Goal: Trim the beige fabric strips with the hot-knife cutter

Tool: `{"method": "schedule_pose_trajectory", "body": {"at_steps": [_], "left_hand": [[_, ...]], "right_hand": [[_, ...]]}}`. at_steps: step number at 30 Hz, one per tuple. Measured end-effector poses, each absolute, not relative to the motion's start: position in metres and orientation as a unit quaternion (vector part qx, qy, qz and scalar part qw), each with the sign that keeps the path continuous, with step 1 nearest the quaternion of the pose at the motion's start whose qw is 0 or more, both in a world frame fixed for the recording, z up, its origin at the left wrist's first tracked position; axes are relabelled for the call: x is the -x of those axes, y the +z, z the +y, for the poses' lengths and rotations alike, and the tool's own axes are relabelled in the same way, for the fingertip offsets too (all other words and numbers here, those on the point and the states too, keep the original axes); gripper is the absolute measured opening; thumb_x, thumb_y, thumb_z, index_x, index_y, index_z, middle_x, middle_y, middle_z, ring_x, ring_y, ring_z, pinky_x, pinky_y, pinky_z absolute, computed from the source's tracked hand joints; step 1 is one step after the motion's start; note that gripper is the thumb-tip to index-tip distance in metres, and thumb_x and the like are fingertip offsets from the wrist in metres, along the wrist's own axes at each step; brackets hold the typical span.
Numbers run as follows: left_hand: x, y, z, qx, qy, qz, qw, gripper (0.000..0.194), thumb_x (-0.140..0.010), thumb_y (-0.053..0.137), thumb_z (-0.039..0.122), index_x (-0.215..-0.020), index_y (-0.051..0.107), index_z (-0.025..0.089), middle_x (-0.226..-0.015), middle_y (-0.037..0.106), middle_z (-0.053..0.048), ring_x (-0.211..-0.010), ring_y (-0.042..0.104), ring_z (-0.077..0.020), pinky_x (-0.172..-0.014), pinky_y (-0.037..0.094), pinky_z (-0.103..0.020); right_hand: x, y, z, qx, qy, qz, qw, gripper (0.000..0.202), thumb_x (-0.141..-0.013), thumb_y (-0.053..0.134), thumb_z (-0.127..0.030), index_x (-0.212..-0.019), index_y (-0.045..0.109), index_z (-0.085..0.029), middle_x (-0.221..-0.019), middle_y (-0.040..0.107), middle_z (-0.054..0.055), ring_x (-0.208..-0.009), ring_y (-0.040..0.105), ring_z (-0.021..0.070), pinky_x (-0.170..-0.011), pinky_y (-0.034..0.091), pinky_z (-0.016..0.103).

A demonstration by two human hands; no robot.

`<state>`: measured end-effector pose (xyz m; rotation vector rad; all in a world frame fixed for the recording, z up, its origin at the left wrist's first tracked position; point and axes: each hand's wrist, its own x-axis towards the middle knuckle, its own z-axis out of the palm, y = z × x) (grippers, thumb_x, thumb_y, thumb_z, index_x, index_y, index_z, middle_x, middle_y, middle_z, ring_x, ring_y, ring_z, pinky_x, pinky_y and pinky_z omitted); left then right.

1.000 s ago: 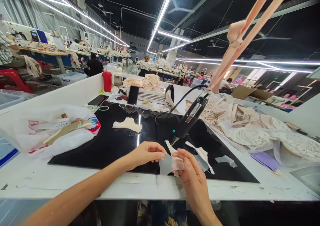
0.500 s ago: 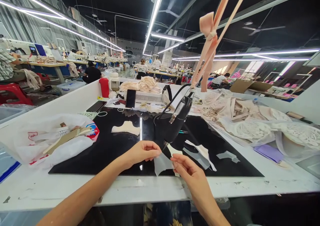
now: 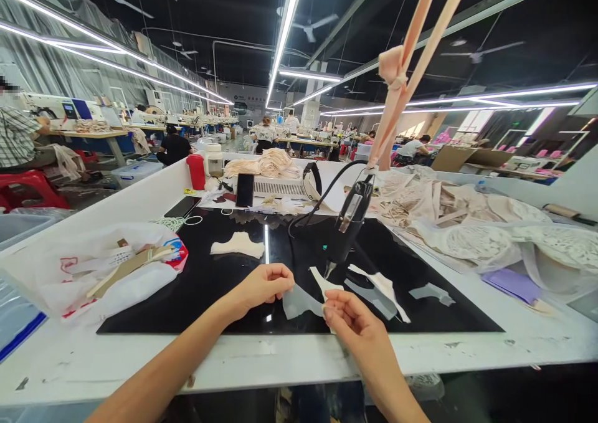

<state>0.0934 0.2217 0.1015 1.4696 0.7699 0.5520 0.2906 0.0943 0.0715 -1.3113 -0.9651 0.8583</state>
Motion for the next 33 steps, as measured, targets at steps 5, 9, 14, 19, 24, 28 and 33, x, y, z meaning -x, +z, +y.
{"method": "schedule_pose_trajectory", "body": {"at_steps": [5, 9, 14, 19, 24, 28, 33], "left_hand": [[-0.091, 0.106, 0.223, -0.641, 0.249, 0.356, 0.632, 0.026, -0.073, 0.070, 0.041, -0.080, 0.061, 0.017, -0.072, 0.051, 0.003, -0.064, 0.042, -0.0097, -0.055, 0.025, -0.022], [-0.090, 0.109, 0.222, -0.647, 0.257, 0.354, 0.625, 0.026, -0.071, 0.070, 0.040, -0.080, 0.060, 0.017, -0.070, 0.051, 0.003, -0.065, 0.043, -0.0098, -0.055, 0.025, -0.021], [-0.089, 0.112, 0.223, -0.660, 0.268, 0.336, 0.616, 0.025, -0.074, 0.070, 0.038, -0.079, 0.060, 0.017, -0.068, 0.051, 0.003, -0.062, 0.043, -0.0088, -0.054, 0.026, -0.020], [-0.085, 0.114, 0.225, -0.682, 0.250, 0.285, 0.625, 0.032, -0.080, 0.073, 0.044, -0.086, 0.060, 0.016, -0.084, 0.069, -0.003, -0.049, 0.043, -0.0050, -0.048, 0.027, -0.021], [-0.078, 0.114, 0.227, -0.698, 0.243, 0.193, 0.645, 0.035, -0.090, 0.072, 0.048, -0.092, 0.060, 0.015, -0.088, 0.073, -0.008, -0.064, 0.062, -0.0119, -0.052, 0.040, -0.021], [-0.074, 0.113, 0.226, -0.680, 0.253, 0.140, 0.673, 0.034, -0.091, 0.073, 0.047, -0.091, 0.062, 0.015, -0.080, 0.068, -0.004, -0.069, 0.060, -0.0121, -0.068, 0.048, -0.025], [-0.073, 0.113, 0.225, -0.673, 0.252, 0.140, 0.681, 0.044, -0.085, 0.076, 0.056, -0.091, 0.062, 0.015, -0.083, 0.063, -0.003, -0.074, 0.057, -0.0128, -0.072, 0.045, -0.025]], "right_hand": [[-0.288, 0.071, 0.096, 0.566, 0.352, -0.453, 0.592, 0.048, -0.076, 0.082, -0.059, -0.105, 0.074, -0.022, -0.093, 0.072, 0.008, -0.086, 0.069, 0.0222, -0.080, 0.059, 0.030], [-0.284, 0.075, 0.093, 0.576, 0.316, -0.481, 0.581, 0.044, -0.082, 0.077, -0.057, -0.107, 0.072, -0.022, -0.094, 0.072, 0.008, -0.089, 0.069, 0.0230, -0.084, 0.058, 0.032], [-0.272, 0.082, 0.089, 0.565, 0.276, -0.518, 0.580, 0.036, -0.086, 0.072, -0.055, -0.103, 0.073, -0.023, -0.086, 0.069, 0.005, -0.082, 0.064, 0.0204, -0.080, 0.056, 0.030], [-0.261, 0.089, 0.084, 0.554, 0.307, -0.529, 0.565, 0.034, -0.086, 0.073, -0.057, -0.100, 0.073, -0.026, -0.087, 0.069, 0.005, -0.084, 0.064, 0.0217, -0.079, 0.055, 0.030], [-0.264, 0.098, 0.081, 0.527, 0.341, -0.526, 0.574, 0.041, -0.085, 0.073, -0.062, -0.105, 0.072, -0.026, -0.092, 0.073, 0.006, -0.089, 0.069, 0.0239, -0.082, 0.057, 0.032], [-0.275, 0.097, 0.091, 0.548, 0.306, -0.525, 0.575, 0.037, -0.096, 0.060, -0.058, -0.117, 0.068, -0.029, -0.120, 0.071, 0.007, -0.112, 0.066, 0.0239, -0.097, 0.053, 0.033], [-0.270, 0.087, 0.110, 0.523, 0.314, -0.631, 0.478, 0.037, -0.102, 0.049, -0.055, -0.122, 0.062, -0.027, -0.127, 0.067, 0.008, -0.118, 0.064, 0.0237, -0.100, 0.051, 0.034]]}}
